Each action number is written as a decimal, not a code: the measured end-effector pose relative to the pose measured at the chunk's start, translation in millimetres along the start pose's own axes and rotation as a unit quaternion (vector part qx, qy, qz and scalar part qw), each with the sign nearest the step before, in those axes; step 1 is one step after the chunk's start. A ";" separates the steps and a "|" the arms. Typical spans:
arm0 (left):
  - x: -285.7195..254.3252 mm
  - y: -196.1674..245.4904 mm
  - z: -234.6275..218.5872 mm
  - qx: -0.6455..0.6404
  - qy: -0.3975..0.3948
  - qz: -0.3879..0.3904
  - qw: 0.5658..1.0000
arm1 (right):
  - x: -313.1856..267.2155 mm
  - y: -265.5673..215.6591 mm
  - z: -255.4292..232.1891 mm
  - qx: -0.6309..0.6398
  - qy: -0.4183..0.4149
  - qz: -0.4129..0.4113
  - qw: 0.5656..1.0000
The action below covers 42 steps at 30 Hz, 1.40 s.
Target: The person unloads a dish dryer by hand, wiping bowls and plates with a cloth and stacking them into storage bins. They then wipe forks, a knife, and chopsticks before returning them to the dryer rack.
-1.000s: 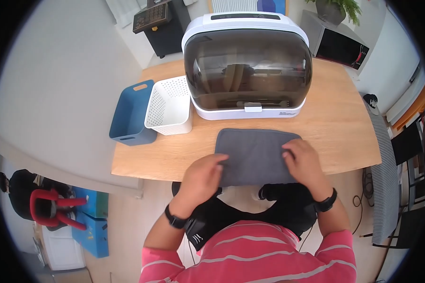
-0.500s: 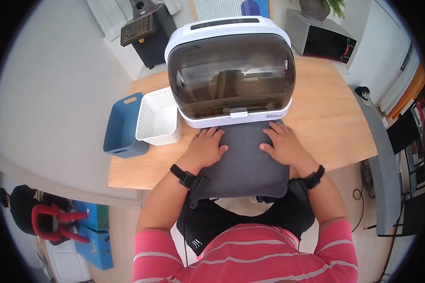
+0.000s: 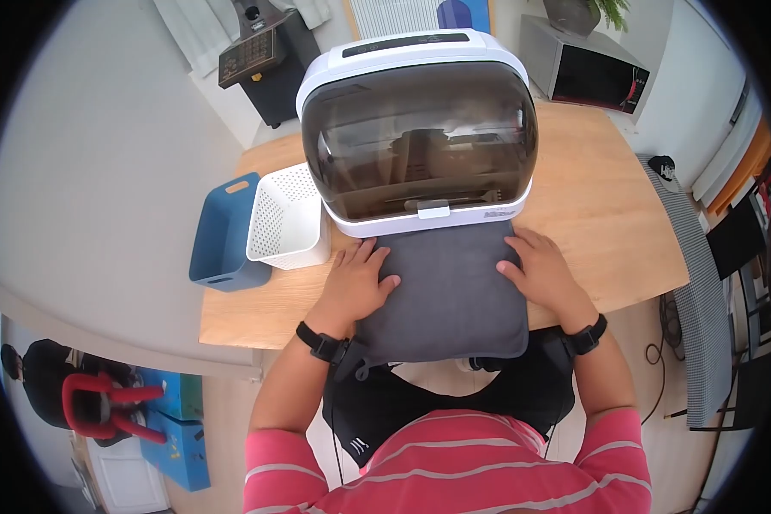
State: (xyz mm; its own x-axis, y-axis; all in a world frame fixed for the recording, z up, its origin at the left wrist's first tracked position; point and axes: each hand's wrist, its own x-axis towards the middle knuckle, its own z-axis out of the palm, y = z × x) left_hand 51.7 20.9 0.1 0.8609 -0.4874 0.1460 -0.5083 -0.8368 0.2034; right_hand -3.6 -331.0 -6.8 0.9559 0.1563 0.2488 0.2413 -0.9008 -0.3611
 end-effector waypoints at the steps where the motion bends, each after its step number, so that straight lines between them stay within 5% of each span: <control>1: 2.5 -1.5 0.6 0.000 0.001 -0.001 1.000 | 1.4 1.5 1.0 0.000 0.001 -0.001 1.000; 7: 5.9 -12.9 1.1 -0.040 0.007 0.002 0.999 | 14.1 7.3 8.2 -0.048 0.035 -0.015 0.998; 10: -19.3 -26.0 -5.9 -0.138 0.060 0.004 0.989 | 0.9 19.3 -2.8 0.051 0.037 0.007 0.998; 13: -62.8 -31.9 -10.0 -0.180 0.148 -0.055 0.971 | -36.0 30.6 -18.1 0.008 0.054 0.067 0.996; 15: -90.9 -42.6 11.1 -0.280 0.259 -0.177 0.907 | -67.7 48.7 -15.4 -0.013 0.097 0.079 0.992; 21: -96.8 -33.0 17.2 -0.149 0.359 -0.222 0.894 | -79.3 37.9 -5.4 -0.054 0.207 0.204 0.955; 24: -82.4 -29.0 8.1 -0.042 0.315 -0.209 0.925 | -76.7 38.3 -5.2 -0.041 0.211 0.217 0.952; 30: -68.4 -26.1 4.3 -0.034 0.279 -0.227 0.933 | -77.5 33.6 -6.2 -0.015 0.234 0.212 0.949; 42: -74.6 -28.9 6.5 -0.037 0.305 -0.187 0.933 | -80.8 40.0 -5.1 -0.051 0.250 0.178 0.950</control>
State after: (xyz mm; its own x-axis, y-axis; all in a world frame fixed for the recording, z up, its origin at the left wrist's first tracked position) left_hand 2.3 79.7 -23.0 0.8161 0.0870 0.5713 -0.1945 -0.8896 0.4132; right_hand -72.1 -381.7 -36.8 0.7685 -0.3542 0.5329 -0.1236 -0.8993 -0.4196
